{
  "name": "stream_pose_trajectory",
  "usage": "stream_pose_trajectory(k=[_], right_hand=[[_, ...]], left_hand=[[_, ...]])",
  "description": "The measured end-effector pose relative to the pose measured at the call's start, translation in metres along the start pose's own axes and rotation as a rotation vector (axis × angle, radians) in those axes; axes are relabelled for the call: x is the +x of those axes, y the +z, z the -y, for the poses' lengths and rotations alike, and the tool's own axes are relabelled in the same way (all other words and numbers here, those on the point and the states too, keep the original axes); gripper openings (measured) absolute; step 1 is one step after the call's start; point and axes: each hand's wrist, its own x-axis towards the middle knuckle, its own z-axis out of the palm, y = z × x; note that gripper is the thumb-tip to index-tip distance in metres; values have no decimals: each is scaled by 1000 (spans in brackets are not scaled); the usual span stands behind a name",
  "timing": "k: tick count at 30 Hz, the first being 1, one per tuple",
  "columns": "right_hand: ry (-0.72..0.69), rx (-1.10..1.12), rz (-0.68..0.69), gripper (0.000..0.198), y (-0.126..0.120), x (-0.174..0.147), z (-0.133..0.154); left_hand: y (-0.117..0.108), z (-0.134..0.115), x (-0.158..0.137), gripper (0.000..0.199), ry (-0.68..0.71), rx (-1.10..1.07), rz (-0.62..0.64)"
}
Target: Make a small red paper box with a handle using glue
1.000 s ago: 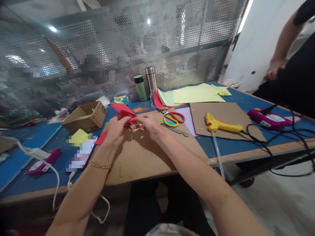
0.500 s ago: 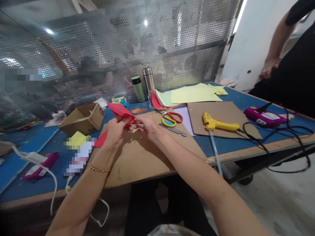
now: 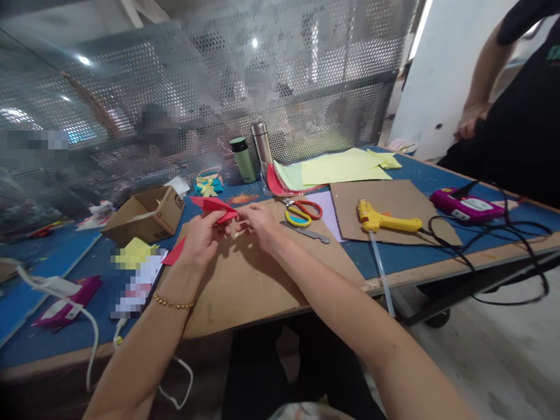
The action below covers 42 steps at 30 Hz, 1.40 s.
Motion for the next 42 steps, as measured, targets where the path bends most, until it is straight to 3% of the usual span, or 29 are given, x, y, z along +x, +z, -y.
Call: stream_pose_trajectory(k=[6, 9, 16, 32, 36, 42], right_hand=[[-537, -578, -64, 13, -7, 0, 4], [-689, -864, -93, 13, -13, 1, 3], [-756, -1087, -56, 15, -19, 4, 1], [-752, -1068, -4, 13, -19, 8, -2], [-766, -1089, -22, 13, -19, 7, -1], [-674, -1047, -72, 11, -19, 8, 0]], left_hand=[[0, 0, 0, 16, -29, 5, -21], [1, 0, 0, 16, -30, 18, -16], [-1, 1, 0, 18, -49, 125, 0], [-3, 6, 5, 8, -85, 145, 48], [-4, 7, 7, 16, -100, 145, 80], [-5, 1, 9, 27, -89, 106, 99]])
